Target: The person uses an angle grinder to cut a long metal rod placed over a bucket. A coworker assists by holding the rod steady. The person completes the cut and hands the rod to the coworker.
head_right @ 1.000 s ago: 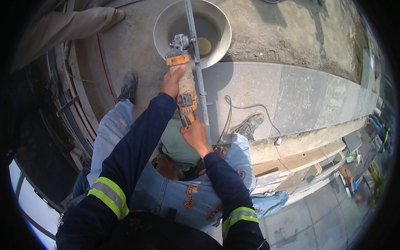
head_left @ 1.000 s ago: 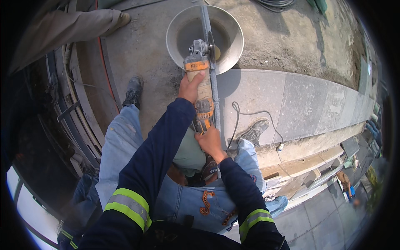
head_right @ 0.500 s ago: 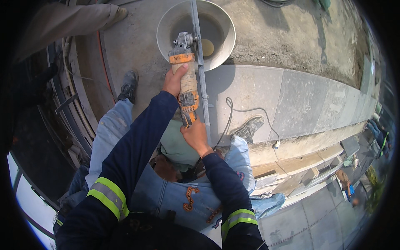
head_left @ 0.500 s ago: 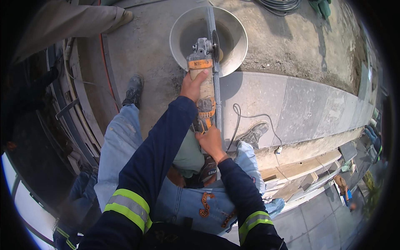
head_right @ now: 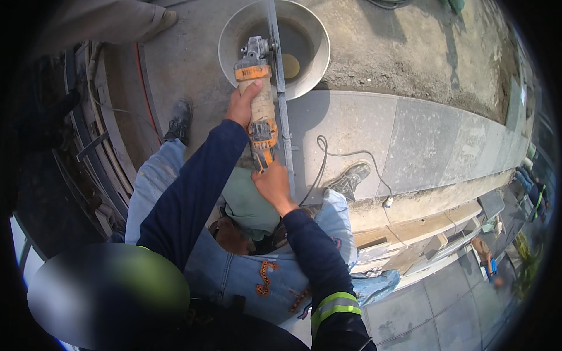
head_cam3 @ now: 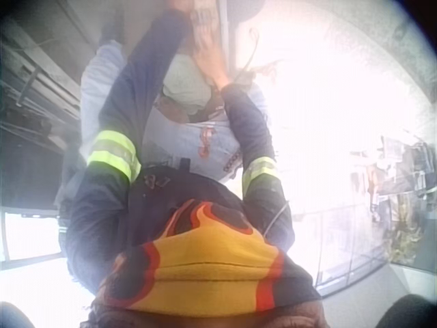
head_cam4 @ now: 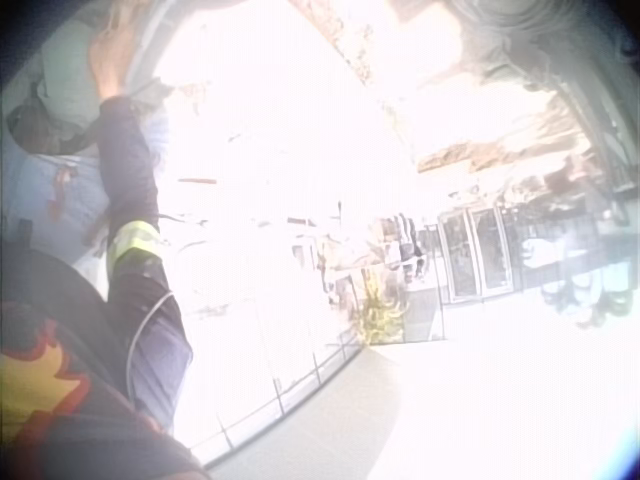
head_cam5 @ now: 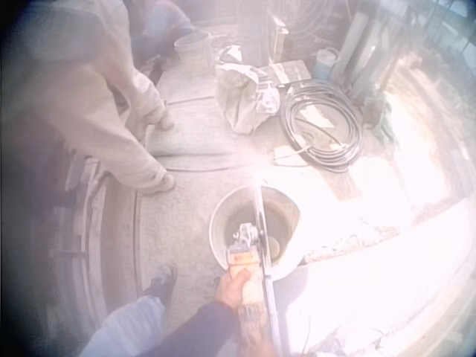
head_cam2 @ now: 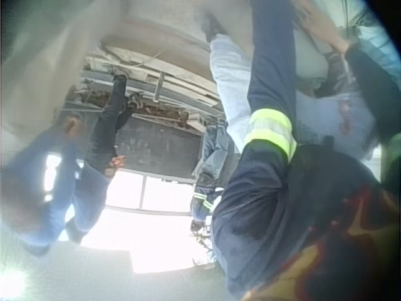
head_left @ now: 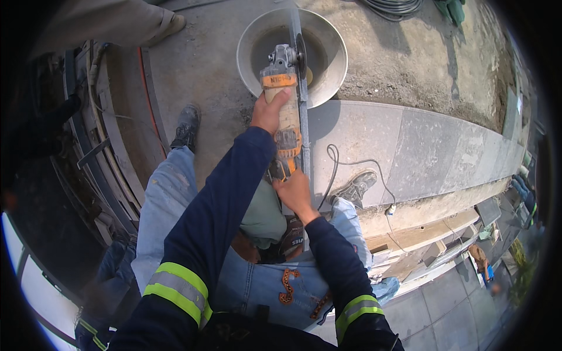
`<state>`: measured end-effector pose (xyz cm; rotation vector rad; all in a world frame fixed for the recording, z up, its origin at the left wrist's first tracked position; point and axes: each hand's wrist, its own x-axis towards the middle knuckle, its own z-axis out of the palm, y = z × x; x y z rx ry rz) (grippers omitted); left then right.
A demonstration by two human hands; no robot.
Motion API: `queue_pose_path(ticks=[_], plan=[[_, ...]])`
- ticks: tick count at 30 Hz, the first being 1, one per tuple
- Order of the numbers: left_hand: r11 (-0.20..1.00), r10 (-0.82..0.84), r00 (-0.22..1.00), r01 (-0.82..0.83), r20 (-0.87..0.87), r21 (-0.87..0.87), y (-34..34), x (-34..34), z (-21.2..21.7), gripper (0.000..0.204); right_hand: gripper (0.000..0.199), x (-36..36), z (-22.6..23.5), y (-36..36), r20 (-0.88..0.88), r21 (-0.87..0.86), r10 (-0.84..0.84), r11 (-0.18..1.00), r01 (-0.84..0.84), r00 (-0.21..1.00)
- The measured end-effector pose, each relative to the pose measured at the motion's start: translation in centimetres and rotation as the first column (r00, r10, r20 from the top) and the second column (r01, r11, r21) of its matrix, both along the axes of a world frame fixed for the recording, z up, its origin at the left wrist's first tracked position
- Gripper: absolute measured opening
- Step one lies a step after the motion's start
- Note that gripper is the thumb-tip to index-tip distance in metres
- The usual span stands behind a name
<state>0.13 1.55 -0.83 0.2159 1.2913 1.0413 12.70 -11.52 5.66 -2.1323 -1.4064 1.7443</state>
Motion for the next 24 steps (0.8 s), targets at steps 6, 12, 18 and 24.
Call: queue_pose_path(ticks=[6, 12, 18, 24], plan=[[1.0, 0.028, 1.0, -0.028, 0.006, 0.007, 1.0, -0.3, 0.2, 0.052, 0.058, -0.5, 0.5, 1.4, 0.034, -0.038, 0.037, 0.999, -0.035, 0.999], [0.997, 0.071, 0.996, -0.07, 0.047, -0.021, 1.5, -0.1, 0.3, 0.047, 0.04, -0.4, -0.3, 0.9, 0.039, 0.08, -0.004, 0.997, 0.001, 0.999], [0.994, 0.098, 0.993, -0.094, 0.073, -0.051, 1.6, -0.1, 0.8, 0.044, 0.038, -0.6, 0.0, 1.3, 0.06, 0.034, 0.002, 0.999, -0.004, 0.998], [0.999, 0.047, 0.999, -0.047, 0.008, 0.007, 1.3, 0.1, 0.5, 0.051, 0.039, -0.2, -0.4, 0.7, 0.032, 0.049, -0.012, 0.999, 0.01, 0.999]])
